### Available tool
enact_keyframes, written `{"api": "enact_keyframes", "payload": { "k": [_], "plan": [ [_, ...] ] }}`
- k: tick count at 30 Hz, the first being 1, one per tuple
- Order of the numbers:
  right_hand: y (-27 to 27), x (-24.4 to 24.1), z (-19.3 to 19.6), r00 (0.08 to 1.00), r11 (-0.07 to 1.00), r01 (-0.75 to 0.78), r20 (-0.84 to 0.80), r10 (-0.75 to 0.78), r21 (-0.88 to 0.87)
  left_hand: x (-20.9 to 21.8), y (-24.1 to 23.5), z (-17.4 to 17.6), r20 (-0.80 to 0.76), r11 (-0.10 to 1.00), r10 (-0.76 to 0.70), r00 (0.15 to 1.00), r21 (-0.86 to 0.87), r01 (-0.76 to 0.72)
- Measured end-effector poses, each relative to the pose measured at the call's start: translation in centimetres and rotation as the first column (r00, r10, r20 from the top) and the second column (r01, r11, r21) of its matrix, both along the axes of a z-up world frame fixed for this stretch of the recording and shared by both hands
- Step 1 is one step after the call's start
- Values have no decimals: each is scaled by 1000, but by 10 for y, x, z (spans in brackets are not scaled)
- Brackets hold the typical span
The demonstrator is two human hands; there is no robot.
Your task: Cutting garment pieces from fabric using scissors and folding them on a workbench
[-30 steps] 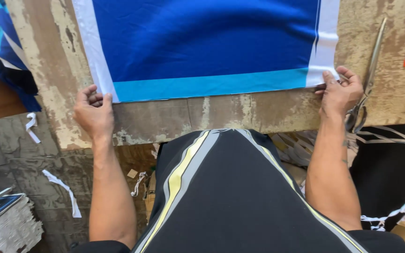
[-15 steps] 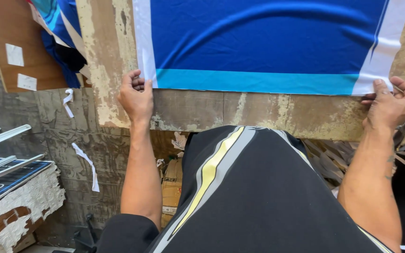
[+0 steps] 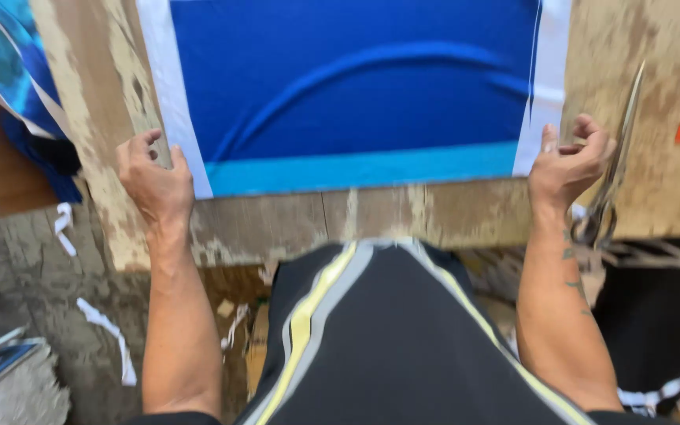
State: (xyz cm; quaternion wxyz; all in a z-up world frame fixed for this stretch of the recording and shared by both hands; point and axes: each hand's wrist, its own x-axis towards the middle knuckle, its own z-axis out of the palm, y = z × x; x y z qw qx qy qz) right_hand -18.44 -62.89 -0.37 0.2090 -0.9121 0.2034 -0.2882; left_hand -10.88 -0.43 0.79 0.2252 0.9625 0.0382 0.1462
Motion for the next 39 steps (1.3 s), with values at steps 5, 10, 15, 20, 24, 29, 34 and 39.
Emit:
{"api": "enact_keyframes", "payload": {
  "k": [5,10,15,20,24,29,34,39],
  "plan": [
    [24,105,16,949,950,-311,-57,310,-12,90,-57,9,65,989,-145,987,-21,147],
    [9,149,5,857,855,-493,-256,446,-159,111,-62,-40,-114,957,-276,954,60,284],
    [39,143,12,807,867,-472,-475,352,-159,105,-67,-24,-368,944,-170,914,204,258],
    [42,131,-2,703,871,-491,-602,379,-25,105,-65,-16,-524,932,-108,845,242,270],
    [51,133,15,706,880,-474,-596,384,5,80,-47,-10,-268,965,-174,948,147,219],
    [51,104,12,718,860,-510,-546,432,8,28,-22,12,27,1000,29,999,-3,-29],
    [64,92,10,701,842,-538,-532,475,43,-33,-11,-8,-88,969,244,966,-12,-246],
    [67,89,8,697,845,-535,-550,460,29,-61,-18,-27,-19,977,165,986,139,-161]
  ]
}}
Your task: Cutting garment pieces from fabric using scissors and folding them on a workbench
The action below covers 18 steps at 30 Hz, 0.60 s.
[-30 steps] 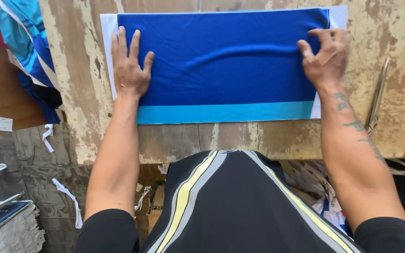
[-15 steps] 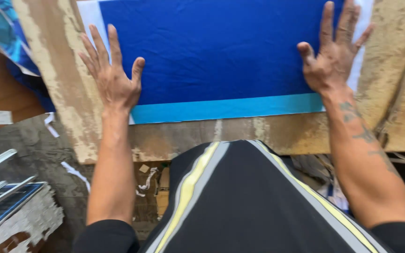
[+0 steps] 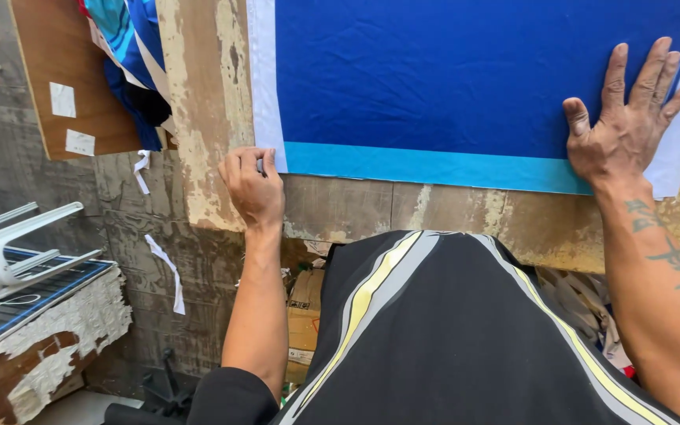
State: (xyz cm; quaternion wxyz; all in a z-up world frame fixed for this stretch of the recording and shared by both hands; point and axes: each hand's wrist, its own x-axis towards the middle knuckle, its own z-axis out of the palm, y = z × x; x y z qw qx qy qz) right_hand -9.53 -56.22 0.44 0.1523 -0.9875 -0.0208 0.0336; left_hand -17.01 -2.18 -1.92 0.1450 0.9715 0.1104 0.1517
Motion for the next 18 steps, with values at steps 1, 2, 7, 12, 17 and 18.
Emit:
{"api": "enact_keyframes", "payload": {
  "k": [1,2,7,12,17,18],
  "plan": [
    [0,0,0,1000,1000,-3,2,3,-7,0,2,-3,2,1000,3,1000,-7,-3],
    [0,0,0,1000,1000,-12,14,12,-9,0,5,-7,17,998,-36,999,59,35],
    [3,-3,2,998,999,30,-58,-32,-30,-5,13,-15,22,987,-90,996,135,87],
    [-3,-3,-5,1000,999,15,-21,-16,-39,-6,14,-11,30,992,-88,996,94,84],
    [0,0,-8,999,997,49,-6,-49,-61,4,8,13,-1,994,-105,994,7,105],
    [-3,-1,-6,998,994,66,5,-65,-83,8,0,24,20,991,-128,992,-27,128]
  ]
}}
